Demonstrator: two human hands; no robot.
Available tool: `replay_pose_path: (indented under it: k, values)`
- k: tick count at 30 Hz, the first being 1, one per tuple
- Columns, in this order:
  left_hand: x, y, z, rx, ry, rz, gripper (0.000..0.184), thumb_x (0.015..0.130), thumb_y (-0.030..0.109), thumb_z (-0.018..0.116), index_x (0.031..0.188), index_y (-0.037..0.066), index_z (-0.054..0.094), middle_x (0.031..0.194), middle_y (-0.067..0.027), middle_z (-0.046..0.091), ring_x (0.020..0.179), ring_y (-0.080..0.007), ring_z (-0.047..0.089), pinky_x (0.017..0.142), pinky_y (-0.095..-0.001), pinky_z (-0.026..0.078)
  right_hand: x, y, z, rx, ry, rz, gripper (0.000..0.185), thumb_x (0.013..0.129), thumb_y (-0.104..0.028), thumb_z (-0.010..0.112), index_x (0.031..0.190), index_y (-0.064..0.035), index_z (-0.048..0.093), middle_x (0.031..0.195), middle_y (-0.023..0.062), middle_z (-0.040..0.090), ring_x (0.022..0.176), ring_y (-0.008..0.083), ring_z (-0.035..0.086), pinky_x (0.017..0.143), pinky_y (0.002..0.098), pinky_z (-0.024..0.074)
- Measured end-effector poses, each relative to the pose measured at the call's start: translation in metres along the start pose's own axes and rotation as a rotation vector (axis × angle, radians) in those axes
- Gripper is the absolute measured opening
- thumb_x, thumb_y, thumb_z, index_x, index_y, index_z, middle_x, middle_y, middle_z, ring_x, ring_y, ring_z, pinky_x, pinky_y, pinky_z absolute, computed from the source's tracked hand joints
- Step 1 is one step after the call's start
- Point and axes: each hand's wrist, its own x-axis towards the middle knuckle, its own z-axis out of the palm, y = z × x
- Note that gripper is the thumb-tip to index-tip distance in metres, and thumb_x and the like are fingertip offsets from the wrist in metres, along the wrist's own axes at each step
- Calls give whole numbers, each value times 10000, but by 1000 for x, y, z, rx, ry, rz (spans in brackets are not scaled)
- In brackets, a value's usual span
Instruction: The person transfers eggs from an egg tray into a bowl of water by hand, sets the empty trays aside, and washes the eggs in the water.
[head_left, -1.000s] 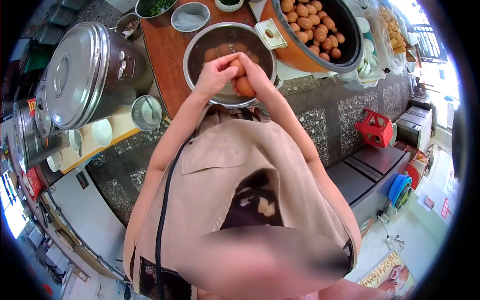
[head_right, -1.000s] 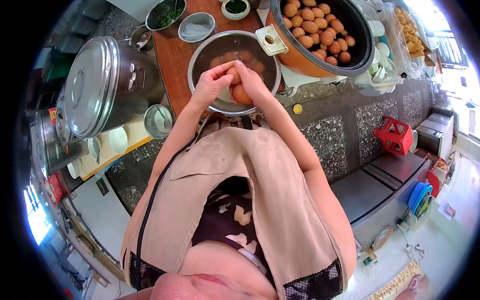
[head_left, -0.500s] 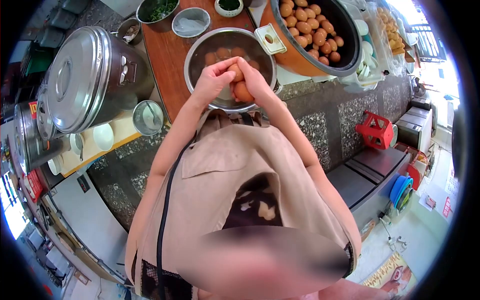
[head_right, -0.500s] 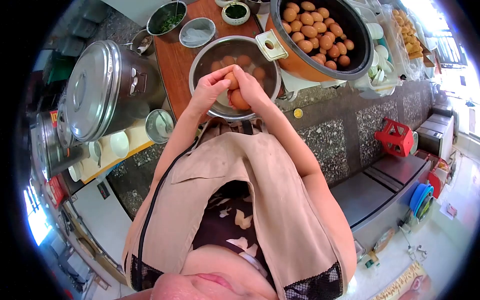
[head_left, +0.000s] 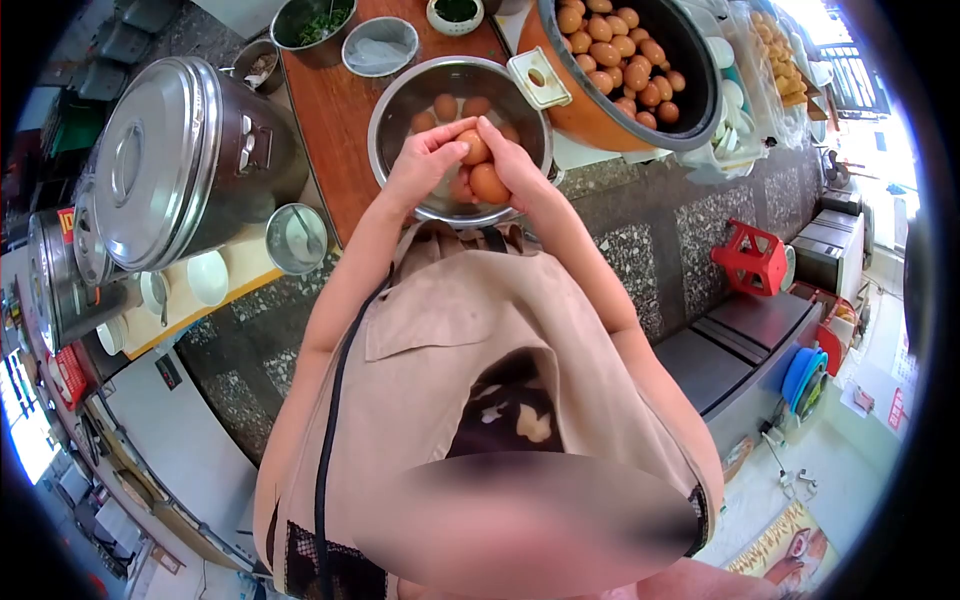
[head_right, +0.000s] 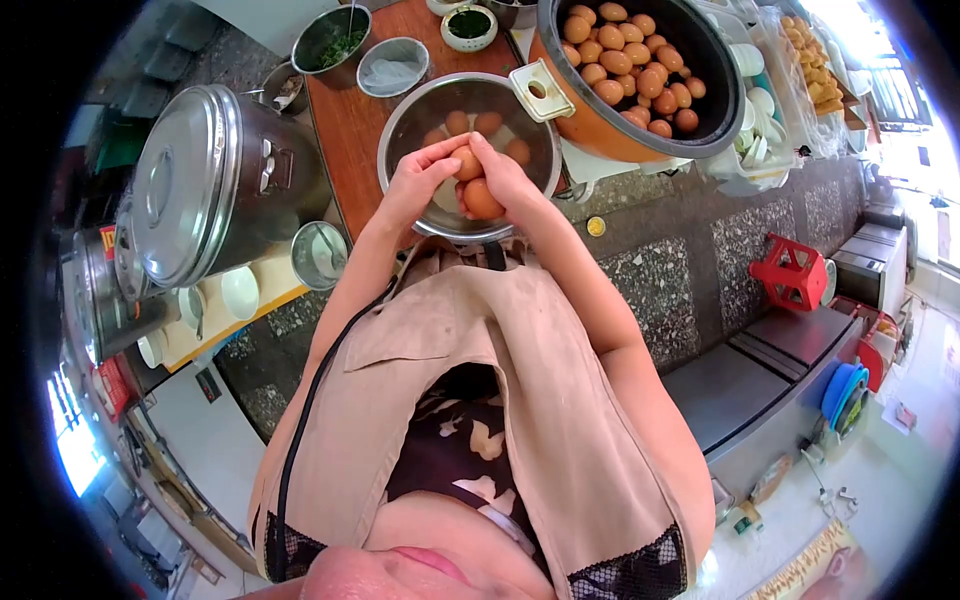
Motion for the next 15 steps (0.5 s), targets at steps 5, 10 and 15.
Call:
replay_pose_path:
  k: [5, 10, 15]
  values:
    - [28, -60, -50, 1029, 213, 32, 223, 825, 186, 578, 983, 52, 661, 908, -128, 665, 819, -265, 644, 738, -329, 507, 36, 28, -32, -528, 133, -161, 420, 880, -426, 483, 876, -9, 532, 708, 104, 601, 583, 203, 593, 531, 344, 498]
    - [21, -100, -44, 1666, 129, 164, 211, 759, 104, 563, 967, 112, 602, 1179, -125, 432, 1112, -380, 422, 781, -503, 485, 58, 69, -45, -1643, 378, -250, 318, 673, -268, 660, 923, -87, 584, 852, 143, 651, 841, 333, 623, 727, 442, 503]
    - [35, -113, -51, 1817, 54, 83, 437, 724, 88, 622, 1156, 88, 558, 1356, -147, 331, 1248, -507, 283, 894, -538, 438, 70, 84, -47, -1786, 283, -253, 190, 720, -130, 572, 908, -101, 579, 846, 161, 651, 789, 313, 647, 643, 418, 515]
